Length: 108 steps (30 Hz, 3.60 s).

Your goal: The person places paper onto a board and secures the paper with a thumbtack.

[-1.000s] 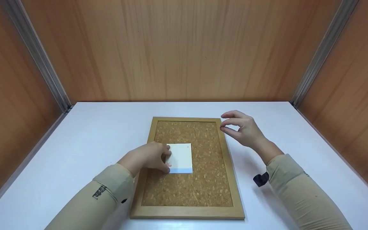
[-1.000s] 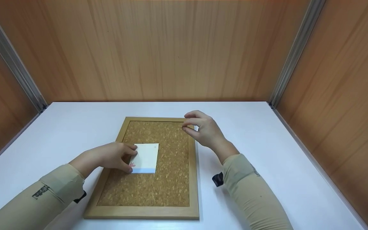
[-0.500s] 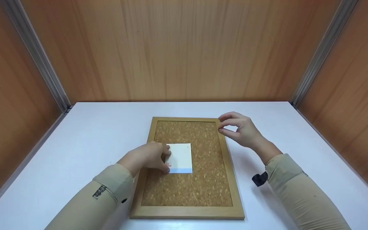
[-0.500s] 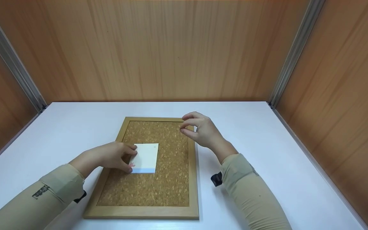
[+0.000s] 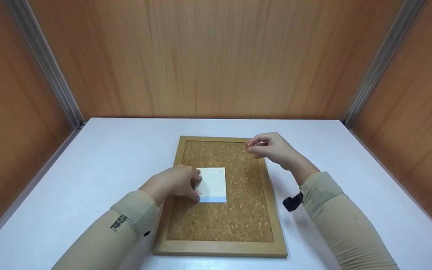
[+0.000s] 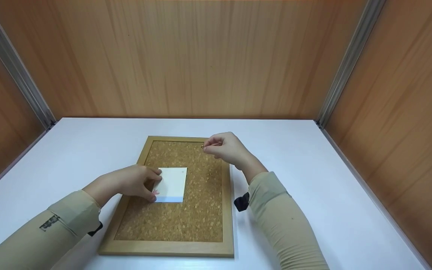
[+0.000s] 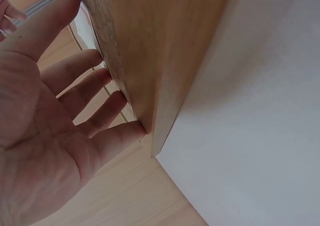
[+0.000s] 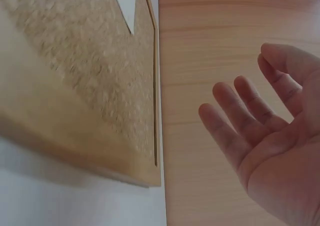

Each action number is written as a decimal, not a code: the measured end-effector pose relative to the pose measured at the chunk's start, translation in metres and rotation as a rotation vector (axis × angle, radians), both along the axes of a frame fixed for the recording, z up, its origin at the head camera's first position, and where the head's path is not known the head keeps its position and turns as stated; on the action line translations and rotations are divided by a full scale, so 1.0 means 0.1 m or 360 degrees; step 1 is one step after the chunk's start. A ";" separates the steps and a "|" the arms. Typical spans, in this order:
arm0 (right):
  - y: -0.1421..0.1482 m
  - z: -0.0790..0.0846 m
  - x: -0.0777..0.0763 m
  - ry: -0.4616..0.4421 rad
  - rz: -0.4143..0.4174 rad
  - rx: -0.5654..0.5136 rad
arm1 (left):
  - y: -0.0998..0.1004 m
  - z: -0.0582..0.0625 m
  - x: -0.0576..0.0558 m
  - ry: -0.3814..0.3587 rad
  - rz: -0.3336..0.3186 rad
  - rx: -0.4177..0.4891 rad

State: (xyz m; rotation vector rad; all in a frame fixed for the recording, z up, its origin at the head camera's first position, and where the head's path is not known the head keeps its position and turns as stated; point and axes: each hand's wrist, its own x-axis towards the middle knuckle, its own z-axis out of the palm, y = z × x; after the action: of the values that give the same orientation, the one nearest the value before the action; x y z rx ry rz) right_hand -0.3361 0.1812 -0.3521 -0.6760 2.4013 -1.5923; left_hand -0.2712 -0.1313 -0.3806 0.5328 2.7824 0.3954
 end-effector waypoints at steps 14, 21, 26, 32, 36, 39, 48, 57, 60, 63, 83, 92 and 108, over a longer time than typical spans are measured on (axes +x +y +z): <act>-0.50 0.12 -0.07 -0.0242 0.0071 0.0346 | 0.05 0.01 -0.01 -0.0022 0.0025 -0.0012; -0.65 0.09 -0.14 -0.0513 0.0085 0.0414 | 0.07 0.02 -0.02 -0.0019 0.0014 -0.0021; -0.75 0.03 -0.16 -0.0616 0.0105 0.0462 | 0.08 0.04 -0.02 -0.0029 0.0007 -0.0020; -0.87 -0.03 -0.16 -0.0594 0.0097 0.0590 | 0.09 0.04 -0.02 -0.0020 -0.0020 -0.0019; -0.96 -0.08 -0.15 -0.0581 0.0149 0.0672 | 0.10 0.04 -0.02 -0.0014 -0.0027 -0.0016; -1.01 -0.11 -0.15 -0.0592 0.0205 0.0748 | 0.11 0.04 0.00 -0.0006 -0.0048 -0.0018; -1.11 -0.17 -0.13 -0.0469 0.0278 0.0896 | 0.10 0.05 0.01 0.0007 -0.0071 -0.0033; -1.19 -0.20 -0.12 -0.0406 0.0251 0.1039 | 0.09 0.05 0.04 -0.0012 -0.0024 -0.0021; -1.23 -0.20 -0.12 -0.0403 0.0238 0.1090 | 0.09 0.05 0.04 -0.0027 0.0000 0.0000; -1.25 -0.20 -0.12 -0.0390 0.0229 0.1146 | 0.09 0.06 0.05 -0.0040 0.0025 0.0013; -1.23 -0.22 -0.15 -0.0400 0.0097 0.1132 | 0.10 0.05 0.05 -0.0036 0.0028 0.0027; -1.24 -0.21 -0.13 -0.0348 0.0102 0.1146 | 0.08 0.07 0.07 -0.0037 0.0009 0.0057; -1.24 -0.19 -0.10 -0.0334 0.0071 0.1125 | 0.09 0.08 0.10 -0.0048 0.0051 0.0051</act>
State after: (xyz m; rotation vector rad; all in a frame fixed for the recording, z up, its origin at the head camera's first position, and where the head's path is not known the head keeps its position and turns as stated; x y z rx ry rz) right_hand -0.3456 0.0576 -0.3715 -0.3887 2.5068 -0.6557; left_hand -0.2614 -0.1226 -0.3725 0.4865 2.7632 0.4516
